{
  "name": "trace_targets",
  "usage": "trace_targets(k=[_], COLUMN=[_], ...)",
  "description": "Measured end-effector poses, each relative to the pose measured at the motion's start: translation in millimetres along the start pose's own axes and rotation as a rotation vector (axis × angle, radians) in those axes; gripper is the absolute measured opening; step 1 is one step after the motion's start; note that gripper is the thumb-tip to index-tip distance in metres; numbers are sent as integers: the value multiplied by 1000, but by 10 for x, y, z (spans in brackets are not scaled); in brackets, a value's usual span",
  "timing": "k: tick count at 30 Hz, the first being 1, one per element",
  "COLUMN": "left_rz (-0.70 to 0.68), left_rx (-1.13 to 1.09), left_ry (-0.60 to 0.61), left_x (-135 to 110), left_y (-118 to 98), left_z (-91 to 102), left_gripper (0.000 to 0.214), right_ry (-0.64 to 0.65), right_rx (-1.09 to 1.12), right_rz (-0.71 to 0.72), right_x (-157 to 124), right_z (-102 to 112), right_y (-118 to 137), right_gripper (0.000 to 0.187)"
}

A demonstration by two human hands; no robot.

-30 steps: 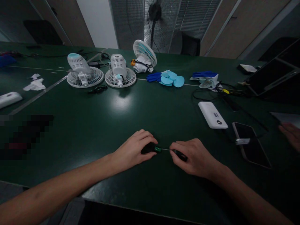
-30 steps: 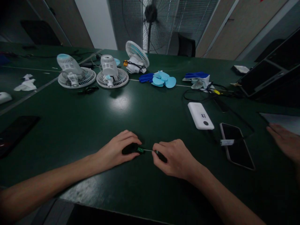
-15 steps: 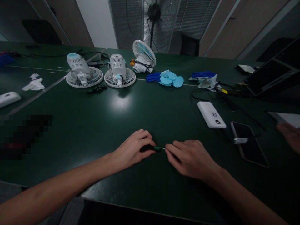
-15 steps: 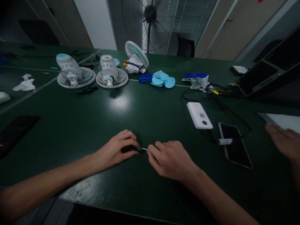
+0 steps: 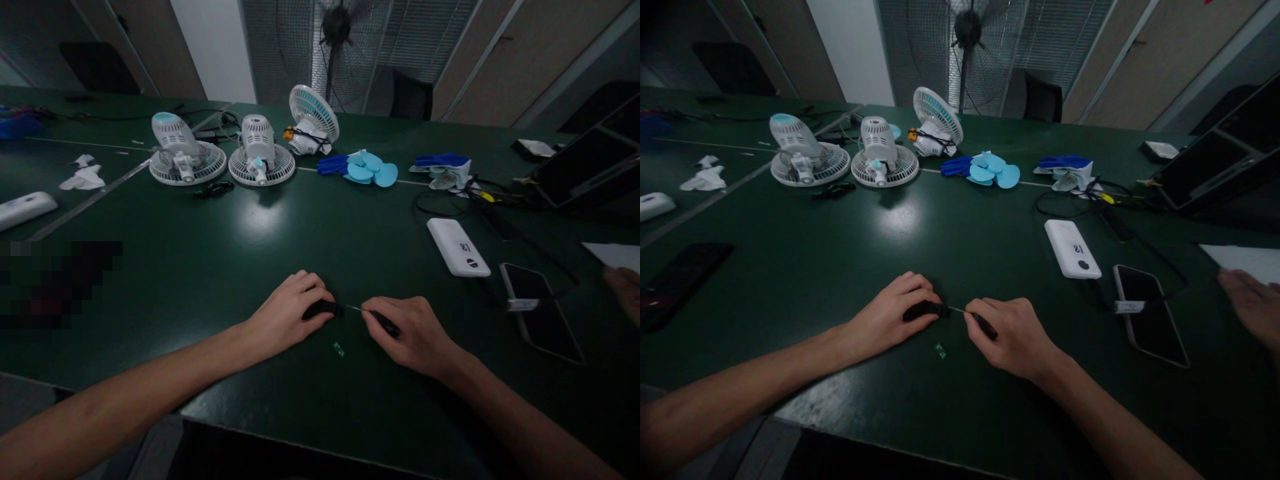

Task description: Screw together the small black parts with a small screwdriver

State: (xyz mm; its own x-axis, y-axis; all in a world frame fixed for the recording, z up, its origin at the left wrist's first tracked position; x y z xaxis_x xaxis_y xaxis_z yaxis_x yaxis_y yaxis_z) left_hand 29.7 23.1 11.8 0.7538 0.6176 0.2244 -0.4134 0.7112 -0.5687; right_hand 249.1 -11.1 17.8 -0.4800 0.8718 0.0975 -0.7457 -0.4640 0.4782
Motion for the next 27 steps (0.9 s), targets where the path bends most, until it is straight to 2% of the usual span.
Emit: trace_targets(k=[3,7,10,13,15,17,20,23,25,27], left_rz=[3,-8,1,17,42,97,255,496,633,678], left_rx=[-2,2,22,55,105,174,279,398,422,414], left_ry=[9,41,53,38,10,-30,-126,-247,-236,-212], left_x=[-19,-59,-71,-55,-59,-120,-378,-784,-1022,-1160], left_y=[-86,-225,-255,-139,79,435,1144,1782,2037,2129], left_z=[16,-36,-97,-63,73,319,864,1449,1708,1842], left_gripper=[29,55,43,26,22,23,35,52,57,58], right_ry=[-19,-33,-29,-25,-16,-10,-5,13,19,20], right_rx=[30,51,57,80,109,132,148,165,166,156], right_rz=[-12,-35,-50,-57,-59,-54,-47,-54,-60,-62], right_x=[13,15,10,7,7,9,12,16,17,16], right_z=[-5,-11,-19,-15,-9,-2,2,-1,2,7], right_y=[-1,-22,-42,-55,-59,-56,-48,-39,-36,-35], right_gripper=[21,19,20,20,21,22,24,24,24,24])
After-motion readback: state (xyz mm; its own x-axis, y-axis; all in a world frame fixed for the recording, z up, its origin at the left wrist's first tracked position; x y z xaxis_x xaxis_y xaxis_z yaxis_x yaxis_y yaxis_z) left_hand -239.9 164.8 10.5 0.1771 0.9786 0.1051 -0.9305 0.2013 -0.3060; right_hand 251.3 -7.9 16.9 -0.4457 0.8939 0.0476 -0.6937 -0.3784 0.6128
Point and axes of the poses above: each hand's wrist, its own x-axis towards the middle knuckle, its own z-axis out of the back of the hand, y = z × x, the point moved 4 cm from there along x, towards the middle knuckle, and after that the axes turned 6 degrees about -z, right-handed, at the moved point
